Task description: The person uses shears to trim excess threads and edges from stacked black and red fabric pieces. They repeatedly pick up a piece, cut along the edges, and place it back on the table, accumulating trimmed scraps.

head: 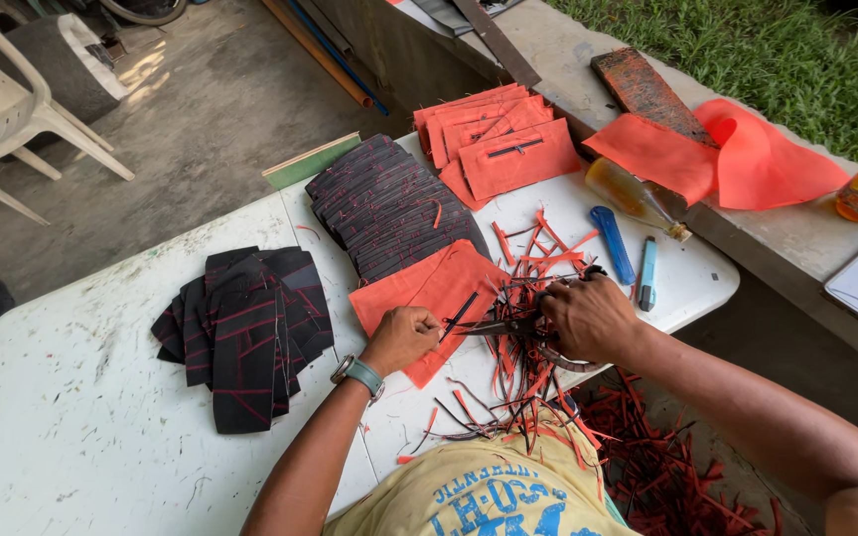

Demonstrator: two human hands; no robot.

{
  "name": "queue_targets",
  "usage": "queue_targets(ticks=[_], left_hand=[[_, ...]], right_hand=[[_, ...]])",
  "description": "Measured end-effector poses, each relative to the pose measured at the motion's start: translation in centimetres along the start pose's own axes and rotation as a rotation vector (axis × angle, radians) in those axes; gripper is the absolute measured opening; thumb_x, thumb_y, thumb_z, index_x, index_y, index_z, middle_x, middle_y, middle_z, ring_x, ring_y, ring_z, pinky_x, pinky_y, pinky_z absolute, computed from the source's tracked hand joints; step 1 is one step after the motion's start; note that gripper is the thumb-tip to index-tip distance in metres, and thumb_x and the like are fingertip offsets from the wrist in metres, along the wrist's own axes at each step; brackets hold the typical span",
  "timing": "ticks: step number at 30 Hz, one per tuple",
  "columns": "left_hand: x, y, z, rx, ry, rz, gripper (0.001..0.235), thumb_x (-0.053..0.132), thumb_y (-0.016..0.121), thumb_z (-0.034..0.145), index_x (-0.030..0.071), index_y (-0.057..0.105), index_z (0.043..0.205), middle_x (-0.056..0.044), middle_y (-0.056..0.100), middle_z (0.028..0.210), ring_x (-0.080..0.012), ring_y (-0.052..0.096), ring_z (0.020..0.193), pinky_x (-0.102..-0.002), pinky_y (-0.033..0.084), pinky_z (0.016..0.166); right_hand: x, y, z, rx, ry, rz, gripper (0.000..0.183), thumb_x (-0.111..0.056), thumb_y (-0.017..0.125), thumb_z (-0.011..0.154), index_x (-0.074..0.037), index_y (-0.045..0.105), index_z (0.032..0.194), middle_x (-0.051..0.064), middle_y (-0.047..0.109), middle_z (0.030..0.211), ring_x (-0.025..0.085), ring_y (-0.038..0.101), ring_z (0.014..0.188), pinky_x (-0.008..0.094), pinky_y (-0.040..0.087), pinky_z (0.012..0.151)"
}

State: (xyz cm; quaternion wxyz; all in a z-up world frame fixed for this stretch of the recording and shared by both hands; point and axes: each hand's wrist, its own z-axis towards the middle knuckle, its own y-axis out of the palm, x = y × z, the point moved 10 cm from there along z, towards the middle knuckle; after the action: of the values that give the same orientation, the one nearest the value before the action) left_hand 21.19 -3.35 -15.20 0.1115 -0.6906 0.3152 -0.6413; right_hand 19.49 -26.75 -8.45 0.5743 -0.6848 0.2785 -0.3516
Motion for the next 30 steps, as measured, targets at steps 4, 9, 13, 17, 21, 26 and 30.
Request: queue_targets(ticks=[4,9,13,17,21,26,30], left_hand=[[-0.5,0.2,0.1,-0.007,-0.024,0.025,0.011,0.012,0.069,0.088,0.001,0.071,0.088,-0.007,0.077,0.073,-0.0107,0.076,0.069,-0.026,0.060,0.066],[-1.0,0.2,0.2,-0.002,-0.077,-0.129,0.012,0.012,0.066,0.090,0.001,0.069,0.087,-0.007,0.076,0.073,-0.0108,0.074,0.068,-0.027,0.063,0.066],[0.7,-0.4,-0.9,0.022,0.086,0.019,0.010,0.010,0.064,0.089,0.002,0.070,0.084,-0.010,0.075,0.071,-0.0165,0.075,0.066,-0.032,0.061,0.064],[4.6,4.4,-3.2,-0.131,0.560,0.860,0.010,0.010,0.064,0.086,0.007,0.071,0.079,-0.014,0.073,0.074,-0.0323,0.070,0.070,-0.046,0.055,0.063],[4.5,7.2,-3.1,-0.243,0.545,1.088,0.012,0.008,0.060,0.090,0.006,0.068,0.082,-0.015,0.072,0.075,-0.0317,0.071,0.071,-0.046,0.056,0.064],[3.6,3.1,-1.9,-0.107,0.261,0.646,0.008,0.007,0.062,0.085,-0.001,0.064,0.087,-0.017,0.071,0.071,-0.0297,0.071,0.067,-0.043,0.057,0.063],[0.3,0.5,-2.0,-0.097,0.009,0.029,0.010,0.007,0.057,0.093,-0.001,0.059,0.088,-0.011,0.072,0.069,-0.0154,0.074,0.065,-0.032,0.061,0.063]], right_hand=[[-1.8,0.4,1.5,0.023,-0.079,-0.050,0.031,-0.038,0.052,0.093,-0.012,0.067,0.099,0.007,0.065,0.096,0.021,0.064,0.068,0.041,0.048,0.068],[-1.7,3.1,1.7,-0.110,-0.055,-0.058,0.035,-0.028,0.035,0.107,-0.010,0.063,0.097,0.005,0.065,0.093,0.018,0.063,0.065,0.040,0.050,0.058],[0.0,3.1,0.8,-0.072,-0.044,-0.082,0.030,-0.023,0.038,0.105,-0.014,0.065,0.094,0.001,0.066,0.086,0.017,0.059,0.060,0.038,0.046,0.058],[2.6,3.8,-0.3,-0.159,0.036,-0.091,0.032,-0.030,0.038,0.105,-0.013,0.064,0.096,0.001,0.065,0.085,0.016,0.060,0.058,0.037,0.050,0.056],[3.0,2.6,-0.2,-0.151,0.037,-0.097,0.035,-0.041,0.042,0.104,-0.015,0.064,0.097,0.001,0.063,0.087,0.018,0.062,0.063,0.039,0.051,0.065],[1.7,1.0,-0.3,-0.092,-0.027,-0.044,0.040,-0.050,0.051,0.096,-0.013,0.064,0.098,0.004,0.061,0.093,0.022,0.063,0.076,0.040,0.050,0.072],[-0.4,0.2,0.5,0.025,-0.133,-0.038,0.044,-0.049,0.055,0.087,-0.010,0.065,0.104,0.010,0.062,0.105,0.025,0.065,0.083,0.041,0.050,0.072]])
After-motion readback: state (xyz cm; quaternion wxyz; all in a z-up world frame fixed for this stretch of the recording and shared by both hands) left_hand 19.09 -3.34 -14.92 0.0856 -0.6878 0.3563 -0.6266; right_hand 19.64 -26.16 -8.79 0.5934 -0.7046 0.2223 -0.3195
